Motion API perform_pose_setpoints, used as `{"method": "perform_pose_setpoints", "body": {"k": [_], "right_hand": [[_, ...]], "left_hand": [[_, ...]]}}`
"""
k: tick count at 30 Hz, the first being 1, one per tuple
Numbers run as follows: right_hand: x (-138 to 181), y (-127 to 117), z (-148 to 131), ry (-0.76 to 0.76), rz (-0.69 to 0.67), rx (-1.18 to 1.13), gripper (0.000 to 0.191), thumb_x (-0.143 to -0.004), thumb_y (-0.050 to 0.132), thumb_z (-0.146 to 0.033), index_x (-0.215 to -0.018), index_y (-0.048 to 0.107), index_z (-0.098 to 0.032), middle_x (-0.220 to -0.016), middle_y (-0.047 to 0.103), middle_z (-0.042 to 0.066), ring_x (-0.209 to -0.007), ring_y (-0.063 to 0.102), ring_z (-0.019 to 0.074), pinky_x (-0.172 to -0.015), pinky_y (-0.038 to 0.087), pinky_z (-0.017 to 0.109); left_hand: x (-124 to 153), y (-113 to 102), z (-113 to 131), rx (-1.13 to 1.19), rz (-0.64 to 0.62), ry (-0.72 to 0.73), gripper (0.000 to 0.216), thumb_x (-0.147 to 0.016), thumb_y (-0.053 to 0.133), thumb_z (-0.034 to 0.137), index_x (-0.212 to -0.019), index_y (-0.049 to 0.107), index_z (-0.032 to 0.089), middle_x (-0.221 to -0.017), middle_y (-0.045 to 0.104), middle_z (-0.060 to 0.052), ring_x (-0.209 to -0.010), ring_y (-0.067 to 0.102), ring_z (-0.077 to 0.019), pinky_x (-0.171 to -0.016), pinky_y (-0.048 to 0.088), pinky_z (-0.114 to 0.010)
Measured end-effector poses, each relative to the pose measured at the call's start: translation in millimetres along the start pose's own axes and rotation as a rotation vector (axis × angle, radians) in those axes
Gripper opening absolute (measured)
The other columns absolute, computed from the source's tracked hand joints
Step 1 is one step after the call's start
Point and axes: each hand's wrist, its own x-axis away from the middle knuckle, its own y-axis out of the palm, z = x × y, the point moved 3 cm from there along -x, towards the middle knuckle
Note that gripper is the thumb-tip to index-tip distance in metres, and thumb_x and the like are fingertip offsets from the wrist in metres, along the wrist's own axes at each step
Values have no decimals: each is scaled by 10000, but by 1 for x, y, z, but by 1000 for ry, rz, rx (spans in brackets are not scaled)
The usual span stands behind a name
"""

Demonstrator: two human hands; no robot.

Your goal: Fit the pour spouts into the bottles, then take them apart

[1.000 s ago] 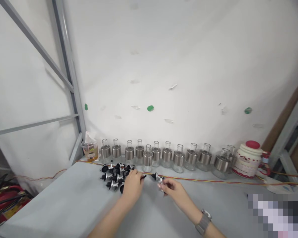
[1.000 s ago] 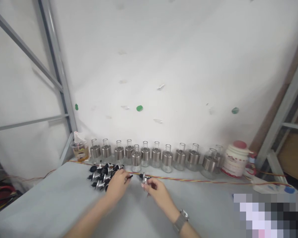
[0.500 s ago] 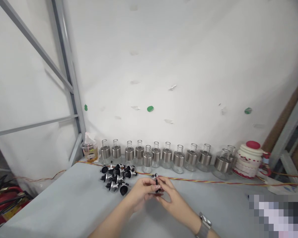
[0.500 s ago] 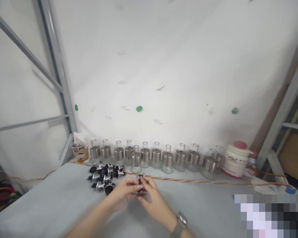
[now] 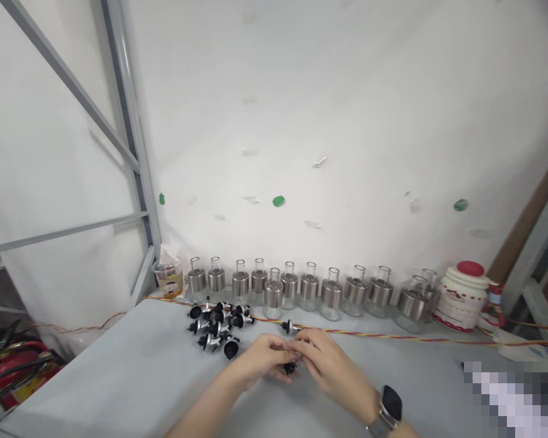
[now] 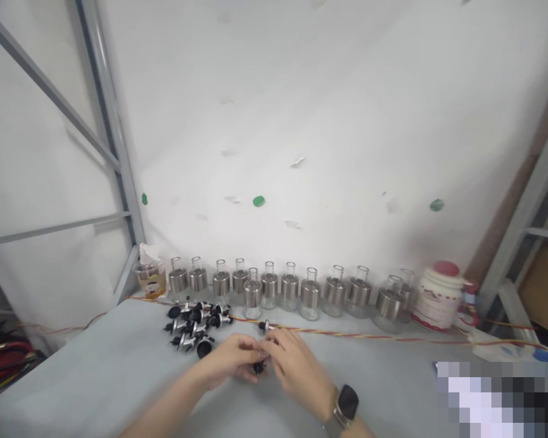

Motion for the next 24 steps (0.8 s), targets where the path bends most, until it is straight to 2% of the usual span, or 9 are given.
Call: {"method": "perform_pose_setpoints", "body": {"k": [6,12,16,21,24], "right_hand": [[0,7,2,-58,-2,119,235,-842,431,-118,-1030,540,-208,-901,592,46,-843,525,203,-757,441,360],[0,10,6,27,-35,110,149,-828,460,-127,-859,567,-225,-840,590,26,-803,532,199,-717,436,338],[1,13,13,34,-9,43,174,-834,433,-116,-796,564,-223,-806,587,16,-767,530,181,-709,425,322],[1,11,19,130,68,49,175,-843,405,-111,-802,549,-201,-809,594,32,-786,530,188,-733,395,341],[1,9,17,163,83,49,149,-842,417,-140,-792,544,-199,-821,596,40,-788,530,193,-734,389,346]], "left_hand": [[1,1,4,79,2,-28,298,-617,683,371,-771,611,127,-769,607,-50,-608,589,-141,-571,487,-295],[1,3,1,6,42,-17,309,-620,669,414,-733,590,137,-702,573,-21,-585,570,-143,-538,491,-308],[0,5,-1,-9,79,-25,328,-603,679,432,-714,575,142,-651,536,4,-596,559,-147,-558,506,-331],[1,8,8,48,129,104,431,-699,526,555,-769,566,131,-781,554,-38,-660,538,-145,-536,516,-315],[0,7,14,-29,167,186,431,-675,548,560,-682,537,130,-688,514,-13,-650,522,-146,-487,502,-279]]}}
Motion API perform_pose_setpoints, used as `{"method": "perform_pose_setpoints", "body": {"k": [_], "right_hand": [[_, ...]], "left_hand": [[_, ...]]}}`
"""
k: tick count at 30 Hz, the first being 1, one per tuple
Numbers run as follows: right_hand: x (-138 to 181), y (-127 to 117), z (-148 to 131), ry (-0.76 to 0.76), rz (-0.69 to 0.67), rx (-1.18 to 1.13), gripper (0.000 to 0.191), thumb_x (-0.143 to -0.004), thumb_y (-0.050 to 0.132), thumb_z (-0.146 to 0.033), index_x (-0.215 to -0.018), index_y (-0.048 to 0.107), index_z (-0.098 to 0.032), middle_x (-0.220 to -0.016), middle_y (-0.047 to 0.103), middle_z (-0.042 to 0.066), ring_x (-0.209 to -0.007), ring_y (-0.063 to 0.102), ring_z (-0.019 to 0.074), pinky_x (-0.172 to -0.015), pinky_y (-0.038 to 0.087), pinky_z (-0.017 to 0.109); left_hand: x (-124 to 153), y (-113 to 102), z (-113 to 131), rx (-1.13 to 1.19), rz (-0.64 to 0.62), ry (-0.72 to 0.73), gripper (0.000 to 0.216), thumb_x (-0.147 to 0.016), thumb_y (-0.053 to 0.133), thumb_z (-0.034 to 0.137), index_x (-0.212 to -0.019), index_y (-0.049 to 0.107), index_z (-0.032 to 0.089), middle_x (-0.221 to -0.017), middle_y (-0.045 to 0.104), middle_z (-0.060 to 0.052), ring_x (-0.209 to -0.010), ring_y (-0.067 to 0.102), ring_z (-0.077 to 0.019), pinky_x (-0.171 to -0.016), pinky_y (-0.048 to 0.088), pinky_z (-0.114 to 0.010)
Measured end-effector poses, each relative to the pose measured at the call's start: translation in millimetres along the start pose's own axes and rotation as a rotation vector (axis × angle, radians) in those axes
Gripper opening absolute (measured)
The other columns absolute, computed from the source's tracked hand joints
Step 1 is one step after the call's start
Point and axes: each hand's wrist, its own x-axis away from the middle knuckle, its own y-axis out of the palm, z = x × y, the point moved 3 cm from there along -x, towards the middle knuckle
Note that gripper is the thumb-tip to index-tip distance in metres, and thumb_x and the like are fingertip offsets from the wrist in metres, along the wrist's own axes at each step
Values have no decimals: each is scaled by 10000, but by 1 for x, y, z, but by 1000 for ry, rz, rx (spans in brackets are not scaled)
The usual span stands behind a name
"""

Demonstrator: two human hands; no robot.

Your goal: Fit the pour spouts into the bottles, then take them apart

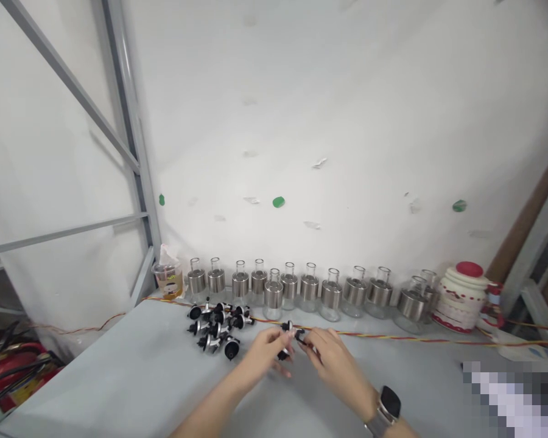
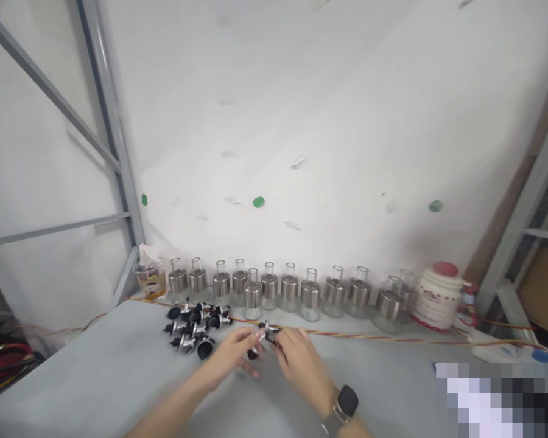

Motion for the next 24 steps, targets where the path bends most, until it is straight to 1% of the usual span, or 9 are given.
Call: {"method": "perform_pose_setpoints", "body": {"k": [5,8,11,13,15,18,21,22,24], "right_hand": [[2,2,-12,-90,-95,-60,212,-823,395,-99,-861,561,-225,-840,603,28,-798,540,190,-804,376,375],[3,6,-14,-28,-111,-155,234,-800,396,-84,-912,547,-223,-875,601,38,-832,537,200,-772,406,350],[2,11,-11,53,-118,-283,212,-802,378,-100,-866,543,-217,-844,594,36,-827,543,194,-750,425,324],[2,15,-6,95,-95,-377,217,-806,365,-115,-868,545,-219,-843,586,34,-813,549,183,-743,432,311],[1,17,3,174,-25,-487,283,-797,366,-127,-1025,508,-216,-820,569,29,-750,557,166,-705,448,296],[-1,18,18,295,90,-650,463,-775,398,-160,-1234,355,-192,-729,523,-7,-624,549,142,-638,466,285],[-3,16,27,361,128,-751,370,-750,463,-218,-1119,470,-195,-689,519,-24,-594,562,144,-637,468,298],[-4,16,28,380,129,-781,311,-743,485,-241,-1049,507,-195,-673,527,-27,-596,573,151,-641,466,304],[-5,14,27,423,126,-855,224,-736,518,-297,-936,529,-195,-653,556,-26,-608,598,168,-649,465,317]], "left_hand": [[-5,-1,-6,-96,-5,31,434,-649,560,568,-631,527,136,-602,468,12,-648,512,-165,-428,469,-257],[-5,0,-12,-124,-9,28,433,-666,537,572,-651,545,139,-595,480,11,-609,508,-159,-420,462,-266],[-6,0,-13,-159,7,32,438,-685,512,571,-639,554,138,-595,492,5,-576,507,-151,-395,439,-244],[-8,-3,-11,-176,15,46,436,-691,510,562,-664,580,133,-628,517,-13,-626,526,-165,-383,418,-215],[-9,-7,-9,-192,24,66,419,-677,543,540,-739,612,132,-708,553,-36,-687,540,-178,-384,404,-193],[-9,-13,-6,-198,26,91,433,-673,570,507,-914,609,149,-828,570,-58,-703,558,-173,-385,390,-179],[-8,-14,-6,-155,28,97,557,-701,560,482,-1172,435,212,-781,553,-26,-662,580,-156,-386,369,-169],[-8,-14,-7,-142,38,98,595,-699,568,474,-1202,383,217,-754,542,-10,-648,583,-151,-391,363,-168],[-9,-13,-9,-136,55,89,552,-690,573,473,-1133,424,180,-744,531,-5,-643,579,-145,-408,357,-176]]}}
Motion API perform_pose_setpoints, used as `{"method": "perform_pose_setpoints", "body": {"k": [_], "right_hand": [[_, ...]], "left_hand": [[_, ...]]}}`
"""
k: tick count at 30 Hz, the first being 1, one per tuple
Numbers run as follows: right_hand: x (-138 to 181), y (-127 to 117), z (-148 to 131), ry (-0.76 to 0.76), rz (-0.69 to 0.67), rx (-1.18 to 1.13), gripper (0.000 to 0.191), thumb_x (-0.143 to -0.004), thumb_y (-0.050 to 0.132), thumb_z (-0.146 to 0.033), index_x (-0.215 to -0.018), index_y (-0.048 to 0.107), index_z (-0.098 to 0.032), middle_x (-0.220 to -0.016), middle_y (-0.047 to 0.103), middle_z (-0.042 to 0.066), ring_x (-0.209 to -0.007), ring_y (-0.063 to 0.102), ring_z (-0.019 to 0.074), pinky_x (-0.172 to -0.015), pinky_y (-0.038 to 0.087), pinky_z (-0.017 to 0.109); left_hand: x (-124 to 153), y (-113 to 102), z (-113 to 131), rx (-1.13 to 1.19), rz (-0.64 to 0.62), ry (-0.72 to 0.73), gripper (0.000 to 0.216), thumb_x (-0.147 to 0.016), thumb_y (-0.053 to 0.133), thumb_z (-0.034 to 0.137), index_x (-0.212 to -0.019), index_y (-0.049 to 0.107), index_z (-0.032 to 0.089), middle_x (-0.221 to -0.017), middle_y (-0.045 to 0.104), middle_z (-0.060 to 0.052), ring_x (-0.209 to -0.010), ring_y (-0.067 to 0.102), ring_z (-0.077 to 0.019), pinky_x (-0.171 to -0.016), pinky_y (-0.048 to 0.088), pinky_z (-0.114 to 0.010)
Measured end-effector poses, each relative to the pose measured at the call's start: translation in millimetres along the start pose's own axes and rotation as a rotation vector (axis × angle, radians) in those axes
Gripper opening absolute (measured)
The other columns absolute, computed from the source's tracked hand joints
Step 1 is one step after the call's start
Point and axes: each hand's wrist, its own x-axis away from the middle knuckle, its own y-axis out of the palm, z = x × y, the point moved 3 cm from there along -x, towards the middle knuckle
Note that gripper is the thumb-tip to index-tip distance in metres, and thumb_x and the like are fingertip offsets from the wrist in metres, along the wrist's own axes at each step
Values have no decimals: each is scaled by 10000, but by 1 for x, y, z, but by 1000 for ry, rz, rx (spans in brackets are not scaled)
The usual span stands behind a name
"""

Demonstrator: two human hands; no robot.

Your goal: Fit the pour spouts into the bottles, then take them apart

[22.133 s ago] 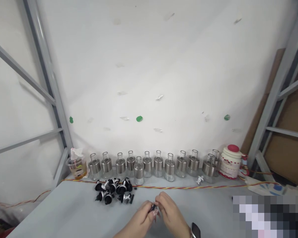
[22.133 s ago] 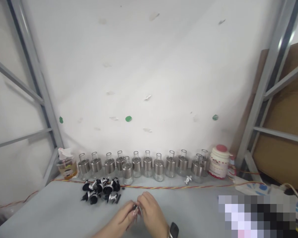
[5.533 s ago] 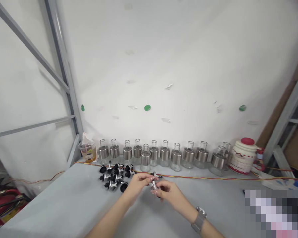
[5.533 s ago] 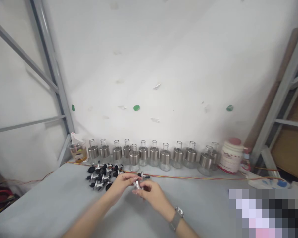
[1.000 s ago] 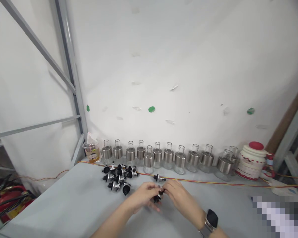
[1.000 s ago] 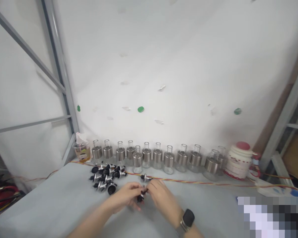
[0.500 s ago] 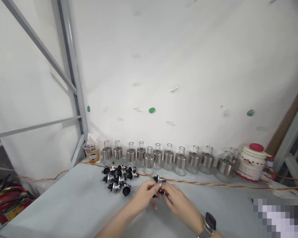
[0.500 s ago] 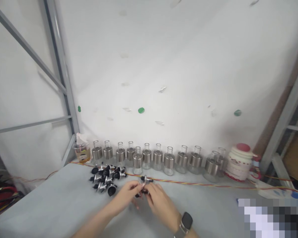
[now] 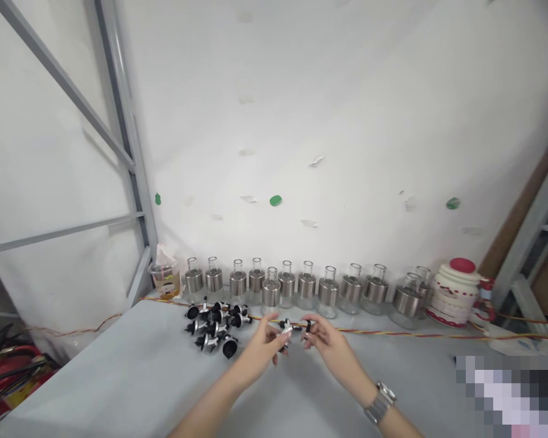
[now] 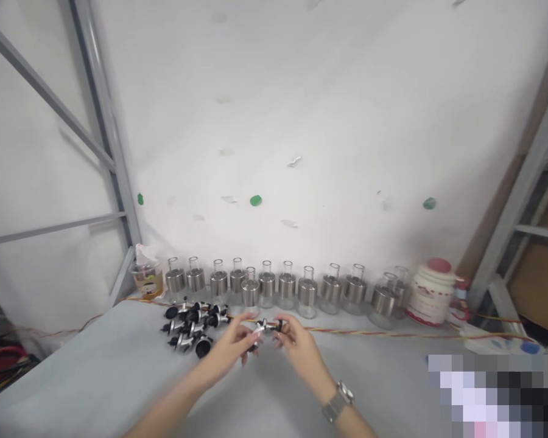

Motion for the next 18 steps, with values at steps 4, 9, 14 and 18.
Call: {"method": "perform_pose_setpoints", "body": {"k": [4,9,14,18], "right_hand": [[1,2,-6,72,3,-99,254,-706,576,-433,-760,535,-189,-640,610,-5,-611,619,182,-636,467,316],[-1,-2,-10,28,57,-47,302,-654,632,-470,-672,578,-174,-580,575,-16,-502,527,129,-498,418,252],[-2,-12,-10,-1,169,10,298,-639,652,-457,-666,635,-161,-556,532,-20,-470,451,106,-458,365,237],[-2,-16,-9,42,240,-122,316,-626,665,-458,-683,632,-149,-500,495,-36,-408,405,89,-403,331,234]], "left_hand": [[-2,2,-3,59,58,-38,417,-702,484,540,-827,525,145,-760,542,-26,-616,540,-133,-434,361,-210],[1,2,1,133,135,-32,441,-708,416,615,-767,456,180,-633,493,25,-509,472,-109,-438,362,-228],[4,6,4,32,5,53,382,-758,425,570,-822,417,194,-588,466,56,-492,453,-93,-493,361,-223],[6,7,1,-109,-16,74,340,-794,425,507,-881,444,179,-625,477,53,-481,402,-72,-507,320,-212]]}}
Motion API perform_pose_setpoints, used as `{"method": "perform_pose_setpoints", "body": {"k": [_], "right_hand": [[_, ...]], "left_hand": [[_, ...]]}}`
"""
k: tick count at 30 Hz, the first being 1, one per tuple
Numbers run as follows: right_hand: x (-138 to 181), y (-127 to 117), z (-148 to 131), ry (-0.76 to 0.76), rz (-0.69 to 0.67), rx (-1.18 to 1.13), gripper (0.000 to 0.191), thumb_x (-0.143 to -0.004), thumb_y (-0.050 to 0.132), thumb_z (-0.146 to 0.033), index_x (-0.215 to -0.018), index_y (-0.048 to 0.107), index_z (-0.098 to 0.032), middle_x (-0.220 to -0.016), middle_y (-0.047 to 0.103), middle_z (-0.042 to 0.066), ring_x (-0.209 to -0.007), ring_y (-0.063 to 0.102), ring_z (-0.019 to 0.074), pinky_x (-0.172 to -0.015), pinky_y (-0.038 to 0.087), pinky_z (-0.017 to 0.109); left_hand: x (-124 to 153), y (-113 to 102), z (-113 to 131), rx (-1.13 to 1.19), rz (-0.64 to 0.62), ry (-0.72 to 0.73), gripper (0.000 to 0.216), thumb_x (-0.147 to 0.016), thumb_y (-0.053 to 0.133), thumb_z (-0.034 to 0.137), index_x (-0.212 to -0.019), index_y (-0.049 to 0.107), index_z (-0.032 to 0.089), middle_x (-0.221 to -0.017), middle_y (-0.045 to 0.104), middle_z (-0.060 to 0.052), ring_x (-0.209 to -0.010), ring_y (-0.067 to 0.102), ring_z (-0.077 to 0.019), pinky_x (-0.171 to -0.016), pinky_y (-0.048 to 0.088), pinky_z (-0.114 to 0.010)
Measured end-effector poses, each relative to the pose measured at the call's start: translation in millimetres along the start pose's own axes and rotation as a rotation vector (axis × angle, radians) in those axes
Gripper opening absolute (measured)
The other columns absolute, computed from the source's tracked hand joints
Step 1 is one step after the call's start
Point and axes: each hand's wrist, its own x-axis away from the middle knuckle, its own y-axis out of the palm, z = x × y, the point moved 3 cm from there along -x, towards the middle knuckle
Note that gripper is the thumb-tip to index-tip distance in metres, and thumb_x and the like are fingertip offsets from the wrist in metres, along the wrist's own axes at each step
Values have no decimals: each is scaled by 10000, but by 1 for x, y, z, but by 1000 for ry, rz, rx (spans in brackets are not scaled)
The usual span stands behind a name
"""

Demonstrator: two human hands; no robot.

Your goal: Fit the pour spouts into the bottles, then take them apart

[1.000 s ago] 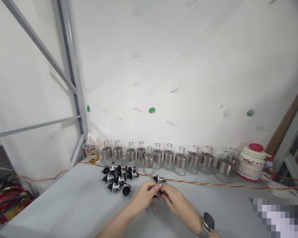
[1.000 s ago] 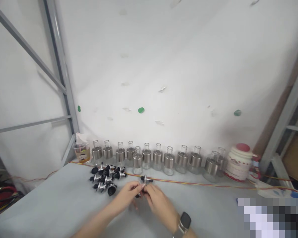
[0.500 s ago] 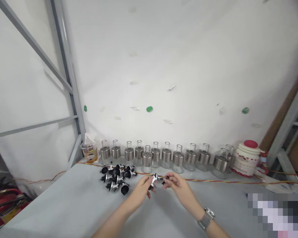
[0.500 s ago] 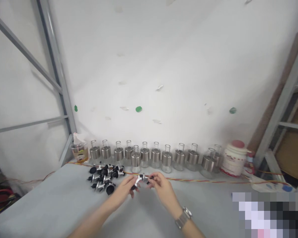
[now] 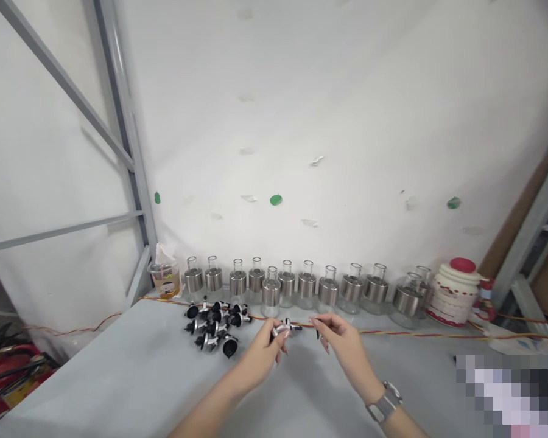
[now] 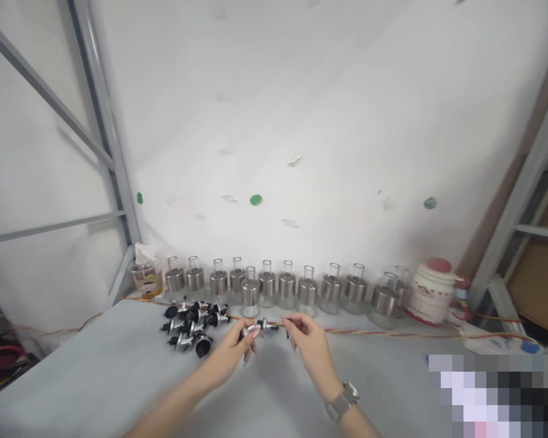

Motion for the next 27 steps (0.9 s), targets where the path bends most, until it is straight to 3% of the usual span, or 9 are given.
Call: {"method": "perform_pose_setpoints", "body": {"k": [4,9,13,17,22,27], "right_hand": [[4,4,-2,111,-61,-275,293,-627,689,-423,-722,622,-154,-592,602,12,-526,529,141,-489,433,272],[12,15,-12,158,-184,-413,277,-618,710,-398,-734,627,-161,-671,654,39,-600,568,148,-572,440,277],[15,23,-12,111,-241,-338,282,-632,690,-427,-704,618,-165,-631,626,20,-553,527,126,-536,412,253],[14,25,-5,-2,-207,-166,294,-599,695,-461,-663,635,-181,-719,613,31,-646,540,158,-579,429,267],[12,23,0,-80,-195,-96,254,-613,690,-447,-667,664,-199,-744,574,34,-762,556,197,-697,446,321],[13,21,-2,-125,-144,-68,225,-634,677,-428,-646,673,-203,-691,527,11,-658,521,158,-630,435,293]], "left_hand": [[4,0,1,-66,-1,-13,352,-811,395,506,-943,448,183,-620,463,55,-524,396,-94,-544,317,-220],[10,0,12,-227,59,126,329,-809,439,464,-980,489,187,-927,514,-34,-851,466,-172,-780,337,-266],[13,4,18,-333,10,237,289,-863,362,394,-1015,488,183,-1002,490,-71,-963,445,-194,-864,326,-308],[13,8,18,-398,-48,316,260,-884,326,346,-1036,469,191,-988,477,-72,-911,461,-186,-840,364,-341],[11,9,9,-469,-3,361,223,-885,324,319,-1001,458,184,-967,456,-82,-884,464,-187,-817,385,-355],[10,10,7,-468,55,392,200,-883,336,305,-998,446,184,-952,450,-79,-892,467,-185,-821,391,-364]]}}
